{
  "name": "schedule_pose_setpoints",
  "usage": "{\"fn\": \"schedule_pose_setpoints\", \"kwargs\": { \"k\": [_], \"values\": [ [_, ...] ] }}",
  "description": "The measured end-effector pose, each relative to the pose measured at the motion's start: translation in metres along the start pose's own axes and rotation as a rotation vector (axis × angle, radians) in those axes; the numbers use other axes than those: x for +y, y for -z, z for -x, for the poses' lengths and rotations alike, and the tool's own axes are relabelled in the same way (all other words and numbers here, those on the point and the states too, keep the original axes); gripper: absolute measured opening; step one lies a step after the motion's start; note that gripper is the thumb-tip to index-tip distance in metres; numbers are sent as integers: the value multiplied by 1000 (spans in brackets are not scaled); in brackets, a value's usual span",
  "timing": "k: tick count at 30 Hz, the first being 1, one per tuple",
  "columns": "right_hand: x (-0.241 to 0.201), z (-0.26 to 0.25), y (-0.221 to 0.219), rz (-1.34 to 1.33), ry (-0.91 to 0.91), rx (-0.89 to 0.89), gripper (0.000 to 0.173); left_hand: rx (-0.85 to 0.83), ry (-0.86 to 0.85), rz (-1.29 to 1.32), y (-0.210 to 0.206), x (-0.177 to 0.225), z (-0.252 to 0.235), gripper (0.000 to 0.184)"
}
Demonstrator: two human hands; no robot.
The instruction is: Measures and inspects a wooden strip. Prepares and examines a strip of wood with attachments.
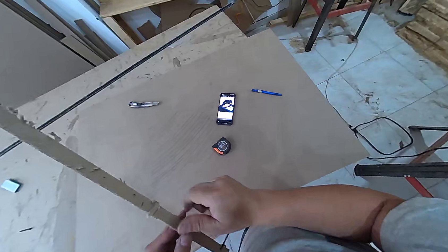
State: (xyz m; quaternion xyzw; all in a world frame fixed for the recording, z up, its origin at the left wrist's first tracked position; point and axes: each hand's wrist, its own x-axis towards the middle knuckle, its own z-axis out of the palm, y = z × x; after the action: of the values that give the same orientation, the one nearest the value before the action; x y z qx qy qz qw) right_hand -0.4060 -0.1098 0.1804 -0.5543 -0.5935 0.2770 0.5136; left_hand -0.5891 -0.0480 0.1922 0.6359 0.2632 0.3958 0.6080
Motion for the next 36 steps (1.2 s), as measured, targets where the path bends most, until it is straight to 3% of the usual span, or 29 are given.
{"fn": "schedule_pose_setpoints", "kwargs": {
  "k": [3,7,12,16,20,24,26,31,34,36],
  "values": [
    [-1,-4,-1,76,153,-51,32,-28,12,23,5,3,0,21],
    [-8,-4,-8,101,-38,-35,52,-58,4,33,8,2,-1,21],
    [-6,-1,-8,96,137,-20,29,-85,-6,56,14,2,-7,21],
    [-13,-2,-9,88,-29,-18,48,-110,-14,65,13,2,-10,21],
    [-11,-2,-7,83,91,20,28,-96,-21,85,10,2,-12,21],
    [-9,-3,-9,162,140,27,31,-113,19,111,15,0,-10,18],
    [-11,-1,-7,100,52,12,36,-109,25,96,15,-2,-10,16],
    [-24,-2,6,-419,-511,-297,54,9,-84,-63,12,-8,-7,13],
    [-33,-5,6,-552,-681,-447,45,3,-120,-150,20,-19,-3,16],
    [-36,-4,0,-611,-703,-426,40,88,-150,-294,21,-23,1,13]
  ]
}}
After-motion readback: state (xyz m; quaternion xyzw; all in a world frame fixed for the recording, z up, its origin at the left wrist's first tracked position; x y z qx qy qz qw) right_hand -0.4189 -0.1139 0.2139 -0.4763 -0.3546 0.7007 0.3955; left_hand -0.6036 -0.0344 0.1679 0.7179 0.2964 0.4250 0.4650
